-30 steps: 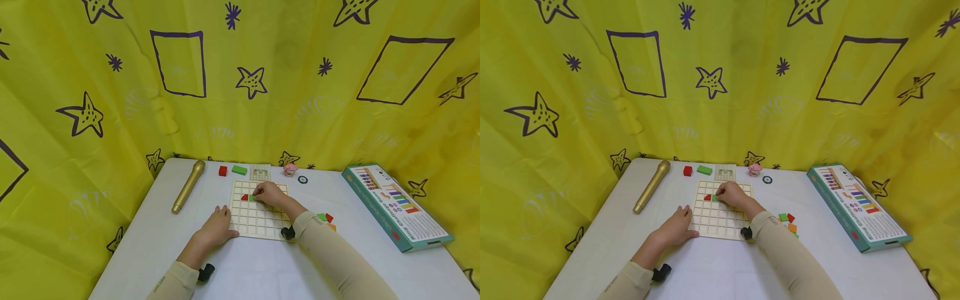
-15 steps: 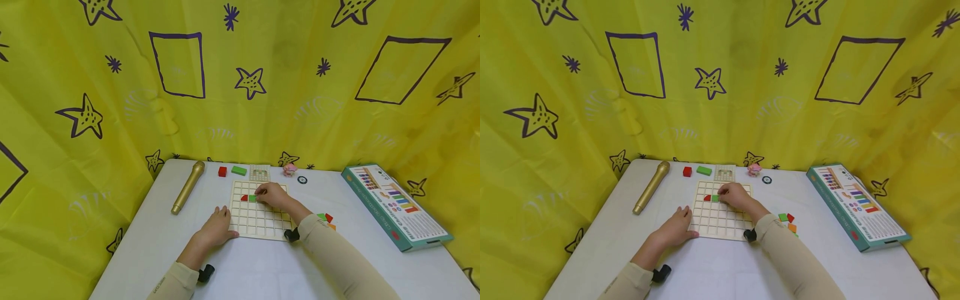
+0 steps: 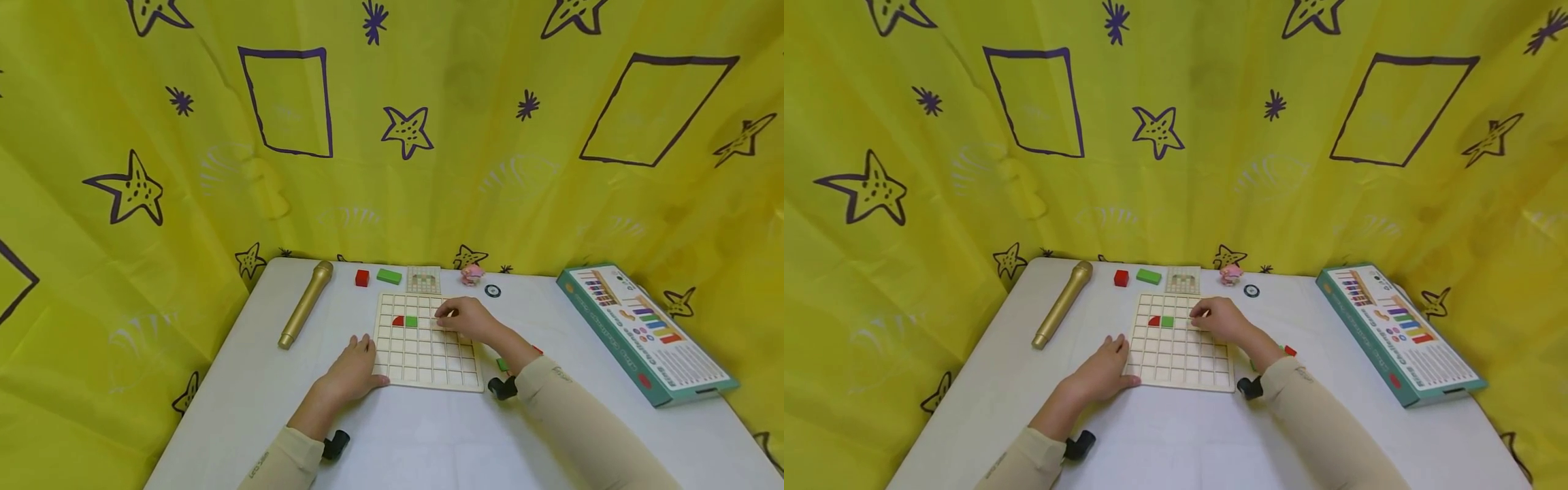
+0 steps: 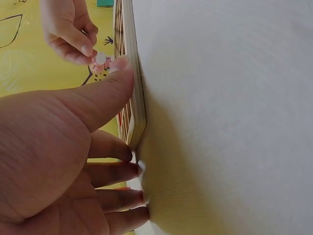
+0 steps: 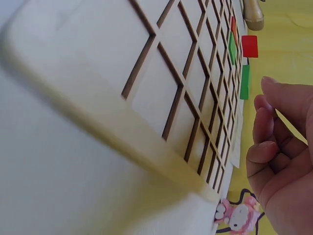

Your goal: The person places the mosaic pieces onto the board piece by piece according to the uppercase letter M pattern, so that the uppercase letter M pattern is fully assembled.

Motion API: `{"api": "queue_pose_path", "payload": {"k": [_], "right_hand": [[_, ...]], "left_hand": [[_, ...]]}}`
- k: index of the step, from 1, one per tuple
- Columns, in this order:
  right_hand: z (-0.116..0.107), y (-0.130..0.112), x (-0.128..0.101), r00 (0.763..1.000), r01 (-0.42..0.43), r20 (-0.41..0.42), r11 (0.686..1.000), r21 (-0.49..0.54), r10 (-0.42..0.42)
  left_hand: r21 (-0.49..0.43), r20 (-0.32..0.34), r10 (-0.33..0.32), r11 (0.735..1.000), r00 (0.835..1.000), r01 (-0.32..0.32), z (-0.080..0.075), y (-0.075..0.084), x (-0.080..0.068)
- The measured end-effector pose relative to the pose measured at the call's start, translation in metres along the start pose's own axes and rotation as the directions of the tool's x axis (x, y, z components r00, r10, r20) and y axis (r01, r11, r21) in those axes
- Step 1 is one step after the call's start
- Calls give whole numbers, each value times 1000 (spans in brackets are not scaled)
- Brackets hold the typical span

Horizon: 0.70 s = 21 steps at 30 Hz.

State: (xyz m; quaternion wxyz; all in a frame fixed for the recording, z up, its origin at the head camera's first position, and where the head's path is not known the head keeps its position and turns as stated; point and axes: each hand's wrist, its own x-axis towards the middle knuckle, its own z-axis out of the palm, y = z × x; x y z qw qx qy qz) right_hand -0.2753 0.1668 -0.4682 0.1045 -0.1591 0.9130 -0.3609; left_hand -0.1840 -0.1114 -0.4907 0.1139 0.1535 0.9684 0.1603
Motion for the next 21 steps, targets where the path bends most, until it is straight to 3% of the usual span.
{"api": "queue_pose_path", "payload": {"k": [8, 21], "right_hand": [[-16, 7, -22, 1000, 6, -10, 1000, -7, -6], [-39, 22, -61, 997, -66, -51, 996, -57, 63]], "left_hand": [[2, 1, 5, 1000, 1000, -5, -1, 0, -1], [-23, 5, -9, 1000, 1000, 9, -2, 1, -1]]}}
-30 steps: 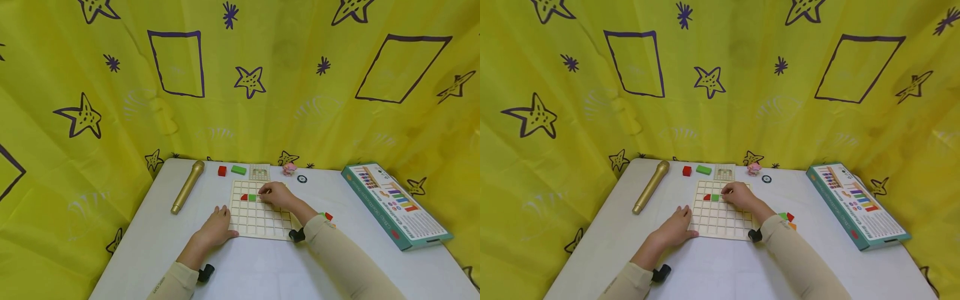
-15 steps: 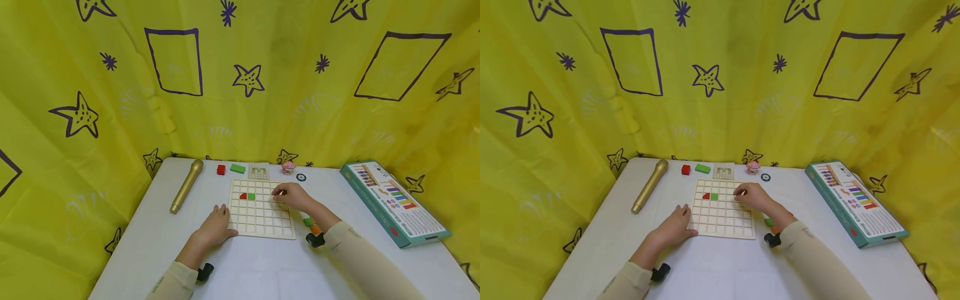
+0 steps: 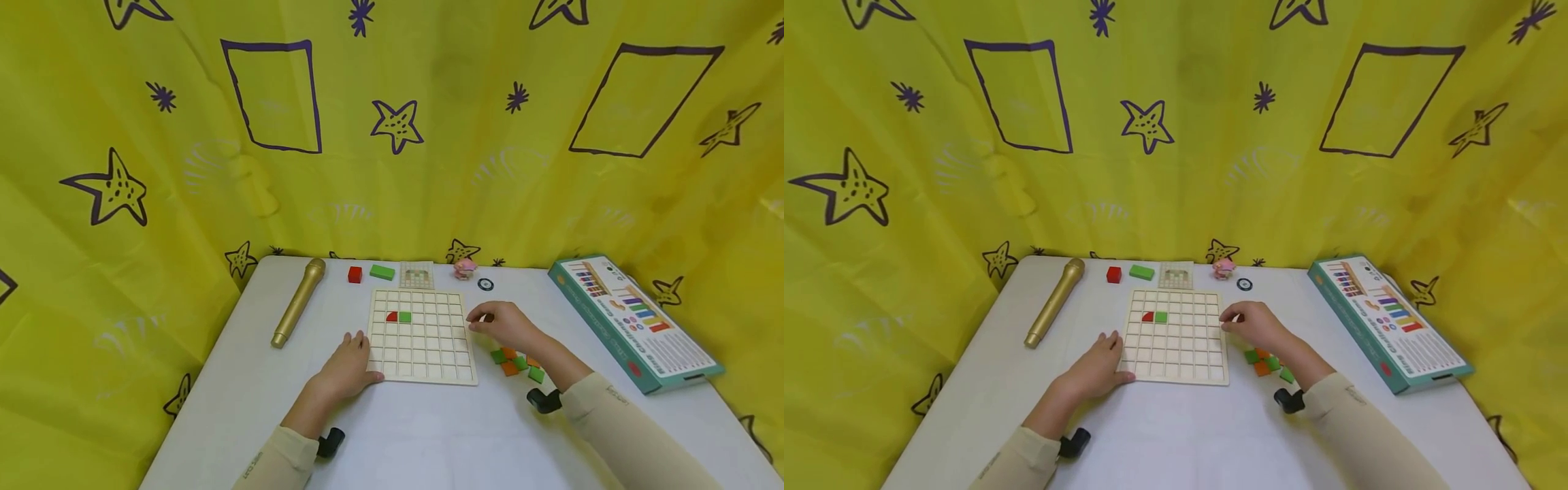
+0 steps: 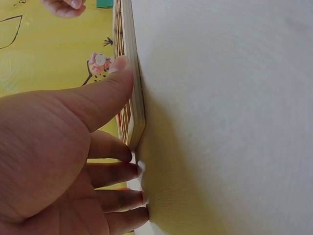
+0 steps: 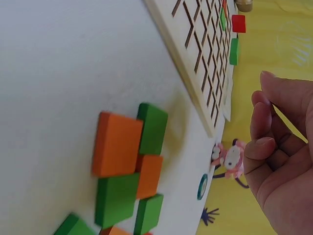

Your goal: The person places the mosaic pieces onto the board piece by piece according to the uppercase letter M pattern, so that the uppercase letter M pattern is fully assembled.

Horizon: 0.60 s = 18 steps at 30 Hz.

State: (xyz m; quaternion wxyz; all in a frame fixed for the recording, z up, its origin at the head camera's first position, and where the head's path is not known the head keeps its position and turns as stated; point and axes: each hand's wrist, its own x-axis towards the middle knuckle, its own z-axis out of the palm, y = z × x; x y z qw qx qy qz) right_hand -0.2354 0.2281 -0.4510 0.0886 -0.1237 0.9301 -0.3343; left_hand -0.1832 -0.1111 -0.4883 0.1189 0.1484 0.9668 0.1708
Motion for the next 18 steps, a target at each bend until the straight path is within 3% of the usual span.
{"api": "queue_pose_path", "payload": {"k": [10, 18], "right_hand": [[-12, 19, -25, 996, -88, -12, 996, 5, 88], [-20, 32, -45, 994, -111, -18, 993, 25, 112]], "left_hand": [[19, -1, 19, 1000, 1000, -19, 1, -1, 2], [26, -9, 43, 999, 999, -42, -1, -1, -1]]}}
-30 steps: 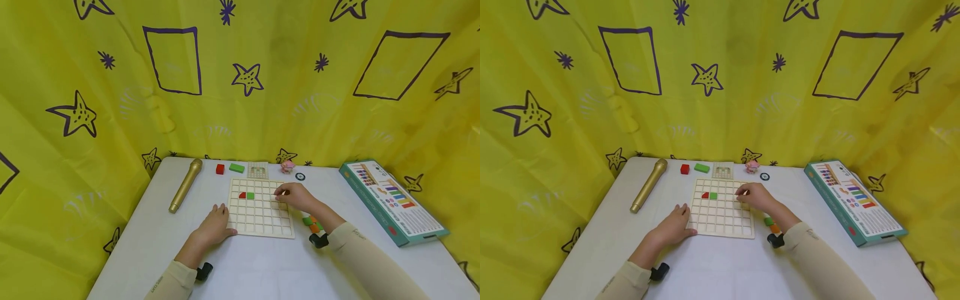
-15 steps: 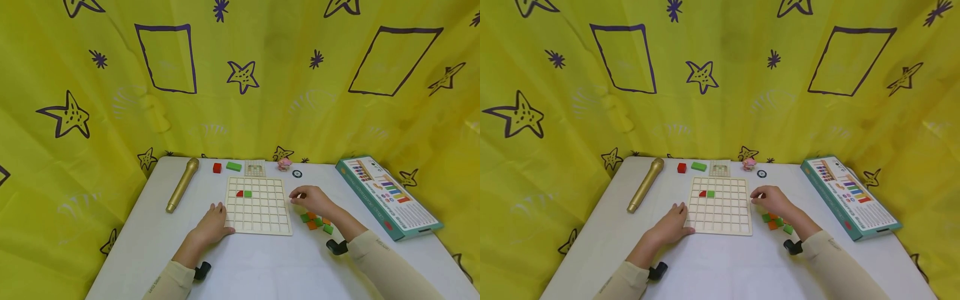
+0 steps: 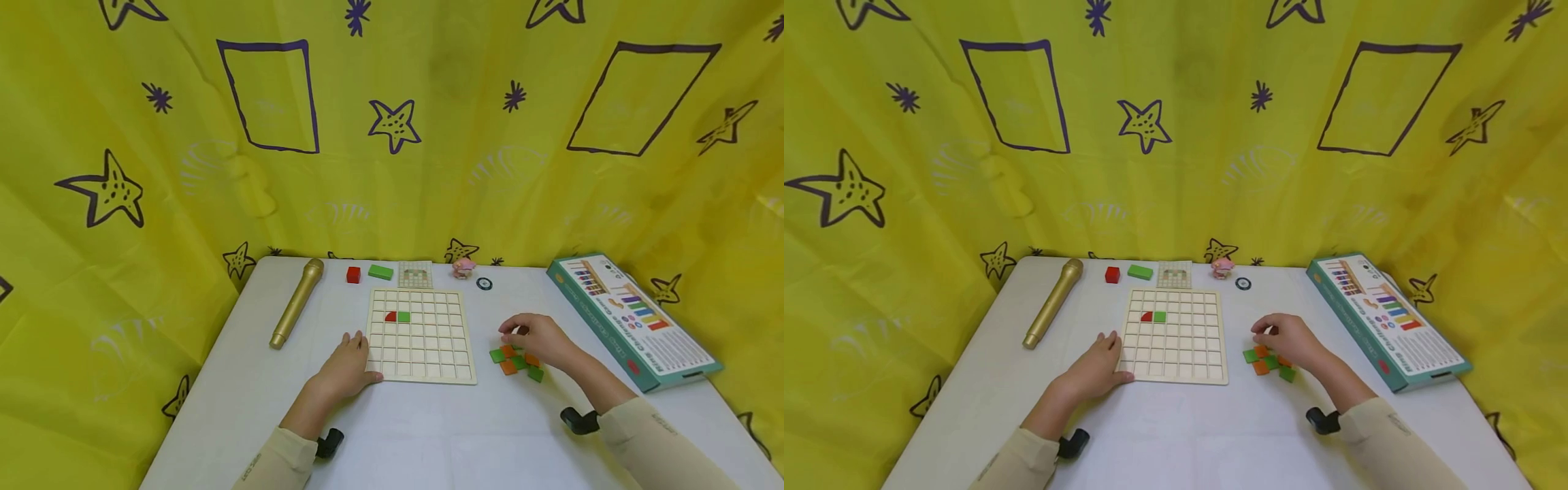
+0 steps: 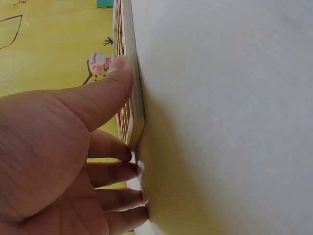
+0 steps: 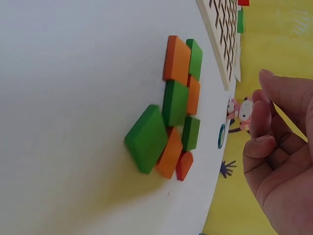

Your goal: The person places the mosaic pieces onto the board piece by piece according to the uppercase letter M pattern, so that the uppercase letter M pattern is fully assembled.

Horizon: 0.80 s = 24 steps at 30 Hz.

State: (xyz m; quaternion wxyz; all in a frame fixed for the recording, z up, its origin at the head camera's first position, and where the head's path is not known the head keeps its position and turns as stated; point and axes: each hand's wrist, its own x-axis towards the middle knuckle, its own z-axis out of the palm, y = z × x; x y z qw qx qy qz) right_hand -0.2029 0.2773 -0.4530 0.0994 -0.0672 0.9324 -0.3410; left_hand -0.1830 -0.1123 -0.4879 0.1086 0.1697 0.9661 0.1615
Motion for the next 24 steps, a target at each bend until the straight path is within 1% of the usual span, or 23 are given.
{"api": "queue_pose_path", "payload": {"k": [7, 16, 24], "right_hand": [[-1, 20, -12, 1000, -28, -12, 999, -17, 27], [-6, 41, -24, 999, -27, -26, 1000, -13, 26], [-2, 63, -31, 998, -54, -36, 998, -10, 54]], "left_hand": [[3, -15, 3, 1000, 1000, -3, 1, -1, 1], [5, -6, -4, 1000, 1000, 4, 2, 0, 2], [8, -5, -3, 1000, 1000, 3, 1, 0, 1]]}}
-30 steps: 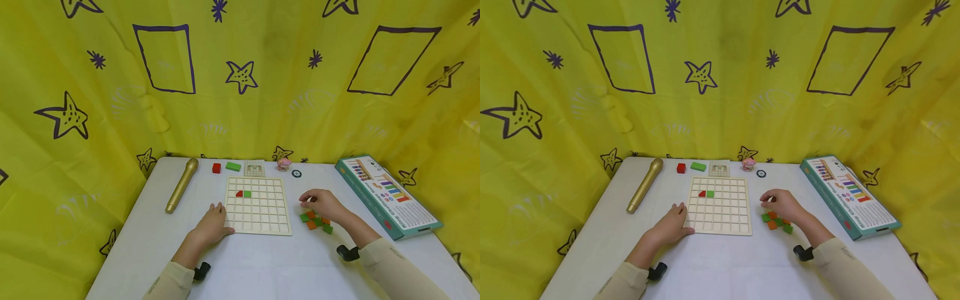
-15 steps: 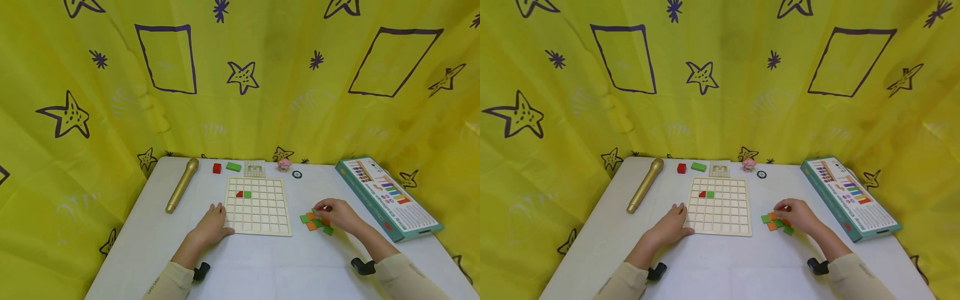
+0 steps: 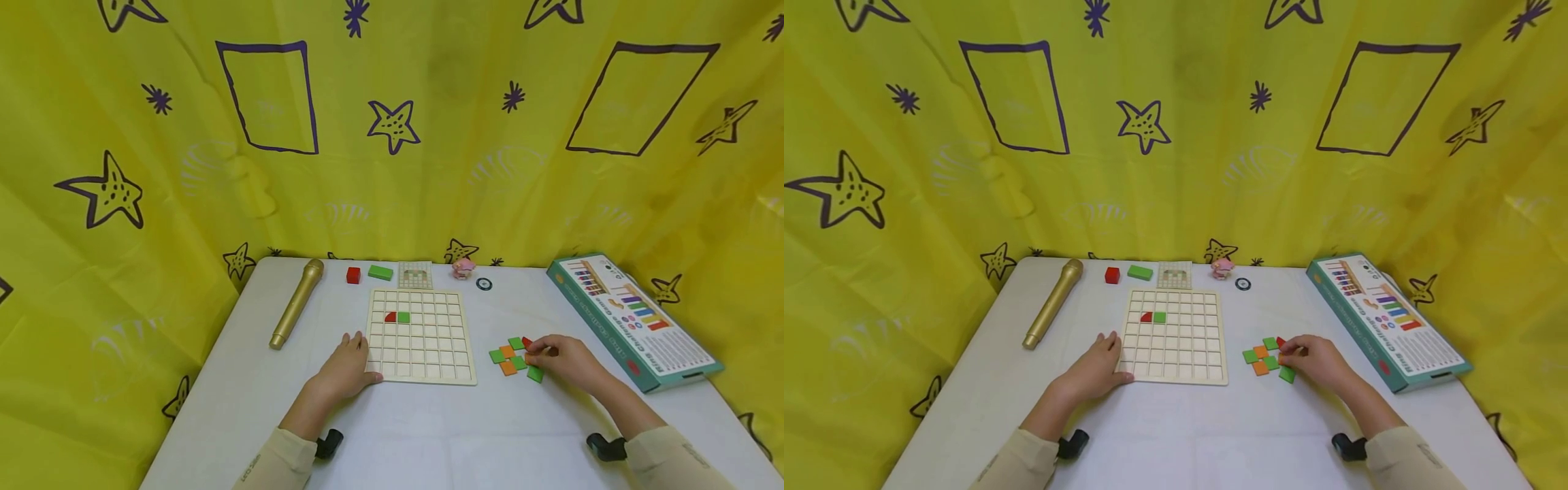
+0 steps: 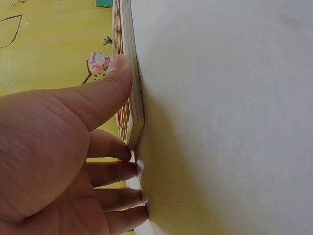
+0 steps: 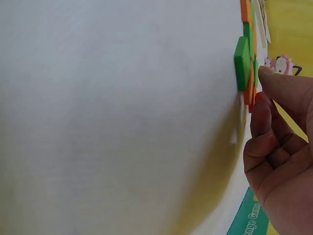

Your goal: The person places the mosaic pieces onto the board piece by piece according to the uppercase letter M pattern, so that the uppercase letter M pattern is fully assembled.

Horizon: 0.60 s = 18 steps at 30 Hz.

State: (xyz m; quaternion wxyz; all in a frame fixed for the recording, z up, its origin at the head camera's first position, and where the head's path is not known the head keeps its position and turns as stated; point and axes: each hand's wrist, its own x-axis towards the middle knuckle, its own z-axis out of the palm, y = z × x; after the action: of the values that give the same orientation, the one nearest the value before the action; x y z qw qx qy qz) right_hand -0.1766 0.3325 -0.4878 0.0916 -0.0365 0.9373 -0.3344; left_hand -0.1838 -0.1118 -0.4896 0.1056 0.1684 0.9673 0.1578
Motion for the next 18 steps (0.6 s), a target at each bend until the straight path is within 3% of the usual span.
{"api": "queue_pose_path", "payload": {"k": [6, 18], "right_hand": [[1, 10, -4, 1000, -9, -5, 1000, 11, 9], [-2, 6, -3, 998, -48, 41, 999, -7, 48]], "left_hand": [[9, 3, 0, 1000, 1000, 0, 1, 0, 0], [7, -4, 2, 1000, 1000, -2, 1, -1, 0]]}}
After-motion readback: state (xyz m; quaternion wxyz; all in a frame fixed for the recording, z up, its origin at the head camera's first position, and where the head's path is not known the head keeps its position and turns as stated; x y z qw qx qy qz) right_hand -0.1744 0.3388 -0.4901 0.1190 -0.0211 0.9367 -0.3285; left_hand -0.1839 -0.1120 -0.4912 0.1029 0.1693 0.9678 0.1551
